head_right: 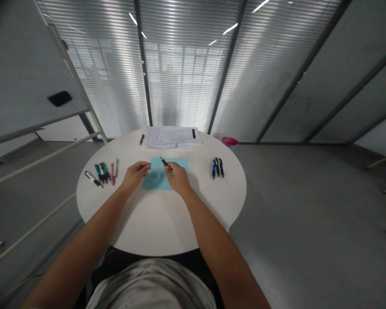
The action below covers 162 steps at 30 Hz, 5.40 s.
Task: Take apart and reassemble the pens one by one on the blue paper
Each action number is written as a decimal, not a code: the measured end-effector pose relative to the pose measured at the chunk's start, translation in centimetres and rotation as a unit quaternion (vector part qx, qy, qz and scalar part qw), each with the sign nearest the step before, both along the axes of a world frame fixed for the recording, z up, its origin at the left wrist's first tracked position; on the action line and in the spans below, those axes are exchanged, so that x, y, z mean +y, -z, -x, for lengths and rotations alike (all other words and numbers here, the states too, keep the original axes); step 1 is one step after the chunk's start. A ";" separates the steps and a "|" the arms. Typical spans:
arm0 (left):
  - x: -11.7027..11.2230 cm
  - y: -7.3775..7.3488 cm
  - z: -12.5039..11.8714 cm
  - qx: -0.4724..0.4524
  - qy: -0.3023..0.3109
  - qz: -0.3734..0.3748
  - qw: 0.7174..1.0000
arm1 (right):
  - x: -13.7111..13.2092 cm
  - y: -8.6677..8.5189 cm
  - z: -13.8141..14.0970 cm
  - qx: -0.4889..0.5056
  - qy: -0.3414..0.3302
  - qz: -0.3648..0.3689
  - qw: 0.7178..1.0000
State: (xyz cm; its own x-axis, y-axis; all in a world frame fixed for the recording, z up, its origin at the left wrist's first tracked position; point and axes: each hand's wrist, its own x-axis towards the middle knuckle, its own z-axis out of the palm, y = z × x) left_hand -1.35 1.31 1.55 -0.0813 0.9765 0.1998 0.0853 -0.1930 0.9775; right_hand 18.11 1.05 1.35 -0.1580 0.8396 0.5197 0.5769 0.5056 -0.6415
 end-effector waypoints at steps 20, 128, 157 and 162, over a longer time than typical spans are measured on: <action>-1.0 -1.1 -0.4 -0.200 0.094 0.019 0.975 | -0.7 -0.5 -0.1 -0.153 0.034 -0.034 0.987; -1.0 -0.9 0.1 -0.133 0.086 0.046 0.986 | -1.0 -0.9 -0.4 -0.134 -0.090 0.026 0.986; -1.4 -0.7 0.4 -0.113 0.108 0.072 0.985 | -0.3 0.5 1.0 0.176 -0.222 0.364 0.887; -1.2 -0.7 0.2 -0.106 0.096 0.071 0.987 | 0.4 1.5 0.4 0.062 -0.143 0.169 0.973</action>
